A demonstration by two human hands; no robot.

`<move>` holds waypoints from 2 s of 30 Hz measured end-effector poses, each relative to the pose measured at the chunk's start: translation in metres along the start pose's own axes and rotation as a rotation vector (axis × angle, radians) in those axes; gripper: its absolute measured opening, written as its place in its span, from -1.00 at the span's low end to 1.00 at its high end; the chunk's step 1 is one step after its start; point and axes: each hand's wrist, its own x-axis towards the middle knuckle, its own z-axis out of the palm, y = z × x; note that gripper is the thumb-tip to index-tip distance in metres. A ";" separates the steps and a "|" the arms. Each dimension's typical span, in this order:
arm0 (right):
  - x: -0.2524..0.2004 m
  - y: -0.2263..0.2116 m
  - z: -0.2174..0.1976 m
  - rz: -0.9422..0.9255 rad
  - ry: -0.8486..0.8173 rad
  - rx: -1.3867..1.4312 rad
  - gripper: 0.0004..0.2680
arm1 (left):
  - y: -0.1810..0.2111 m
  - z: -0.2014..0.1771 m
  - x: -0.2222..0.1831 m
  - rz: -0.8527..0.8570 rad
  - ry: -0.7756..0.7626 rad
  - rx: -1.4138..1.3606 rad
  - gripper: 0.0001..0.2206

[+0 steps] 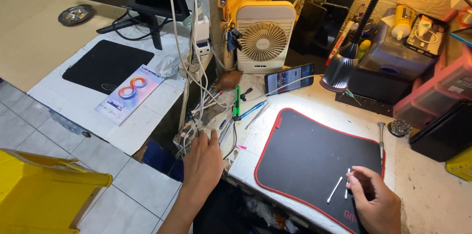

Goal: Testing and cleaning a smartphone screen and internal components during a repair process on a workbench.

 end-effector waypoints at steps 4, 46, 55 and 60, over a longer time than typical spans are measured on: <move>-0.003 -0.019 -0.004 0.129 0.035 0.058 -0.86 | 0.005 0.015 0.026 0.006 -0.089 0.084 -0.47; 0.004 0.012 0.000 0.031 -0.024 -0.123 -0.88 | -0.001 0.012 0.081 -0.080 0.016 0.104 -0.82; 0.005 0.010 0.002 0.004 -0.029 -0.119 -0.88 | 0.011 0.000 0.045 0.012 0.032 -0.073 -0.76; 0.003 0.010 0.002 -0.001 -0.013 -0.125 -0.89 | 0.017 -0.003 0.034 0.009 -0.048 -0.005 -0.71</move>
